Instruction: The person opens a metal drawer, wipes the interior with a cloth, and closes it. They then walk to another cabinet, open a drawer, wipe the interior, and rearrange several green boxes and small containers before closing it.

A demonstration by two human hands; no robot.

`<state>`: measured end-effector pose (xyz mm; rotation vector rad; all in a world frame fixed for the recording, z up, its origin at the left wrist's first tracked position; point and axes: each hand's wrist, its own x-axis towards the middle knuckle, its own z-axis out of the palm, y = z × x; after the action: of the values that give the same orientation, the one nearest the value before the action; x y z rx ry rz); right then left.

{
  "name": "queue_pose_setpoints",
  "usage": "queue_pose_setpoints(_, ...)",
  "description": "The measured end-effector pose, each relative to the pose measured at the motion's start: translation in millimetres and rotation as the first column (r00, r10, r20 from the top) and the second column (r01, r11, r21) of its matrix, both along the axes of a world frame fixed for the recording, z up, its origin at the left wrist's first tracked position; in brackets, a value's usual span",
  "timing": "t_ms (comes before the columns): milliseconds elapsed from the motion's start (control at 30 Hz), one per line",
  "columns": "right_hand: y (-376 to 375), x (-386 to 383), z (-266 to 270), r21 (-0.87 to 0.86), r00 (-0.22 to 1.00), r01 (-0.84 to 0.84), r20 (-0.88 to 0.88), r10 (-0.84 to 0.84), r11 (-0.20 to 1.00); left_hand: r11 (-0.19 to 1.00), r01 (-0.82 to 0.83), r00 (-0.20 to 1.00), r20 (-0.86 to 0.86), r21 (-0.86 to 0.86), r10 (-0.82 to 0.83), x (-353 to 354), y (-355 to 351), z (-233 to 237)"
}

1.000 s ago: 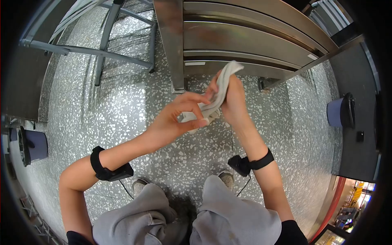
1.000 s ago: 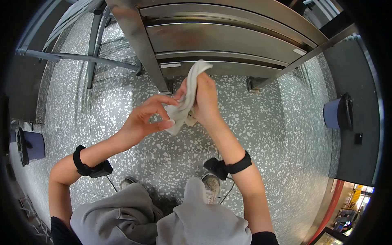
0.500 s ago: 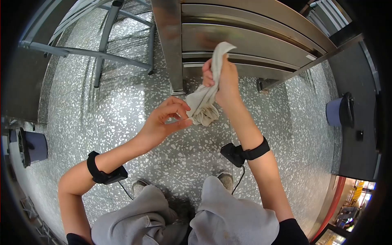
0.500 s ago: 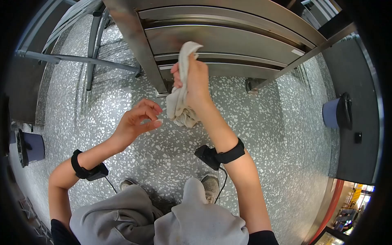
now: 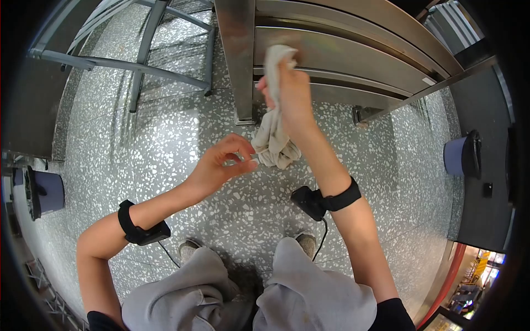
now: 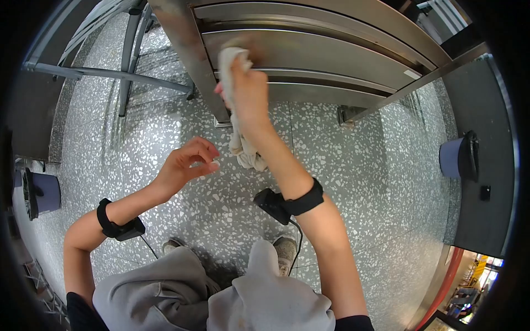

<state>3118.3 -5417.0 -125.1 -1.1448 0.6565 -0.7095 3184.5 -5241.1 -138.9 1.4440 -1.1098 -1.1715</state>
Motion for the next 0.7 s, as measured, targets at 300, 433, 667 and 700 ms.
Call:
queue_pose_setpoints(300, 10, -28, -16, -0.357, 0.975, -0.110, -0.221, 0.031, 0.928, 0.999, -0.041, 0.998, 0.052, 0.018, 0.040, 4, 3, -3)
queue_pose_setpoints(433, 23, -44, -12, -0.307, 0.981, -0.192, -0.096, 0.170, 0.932, 0.991, -0.119, 0.988, 0.093, -0.068, 0.125, 2, 0, -1)
queue_pose_setpoints(667, 36, -57, -1, -0.570, 0.968, -0.251, -0.128, 0.217, 0.782, 0.979, -0.107, 0.991, -0.095, -0.175, 0.092, -10, -15, 23)
queue_pose_setpoints(700, 36, -59, -2, -0.556, 0.963, -0.268, -0.120, 0.243, 0.787, 0.978, -0.108, 0.994, -0.055, -0.178, 0.100, -11, -14, 25)
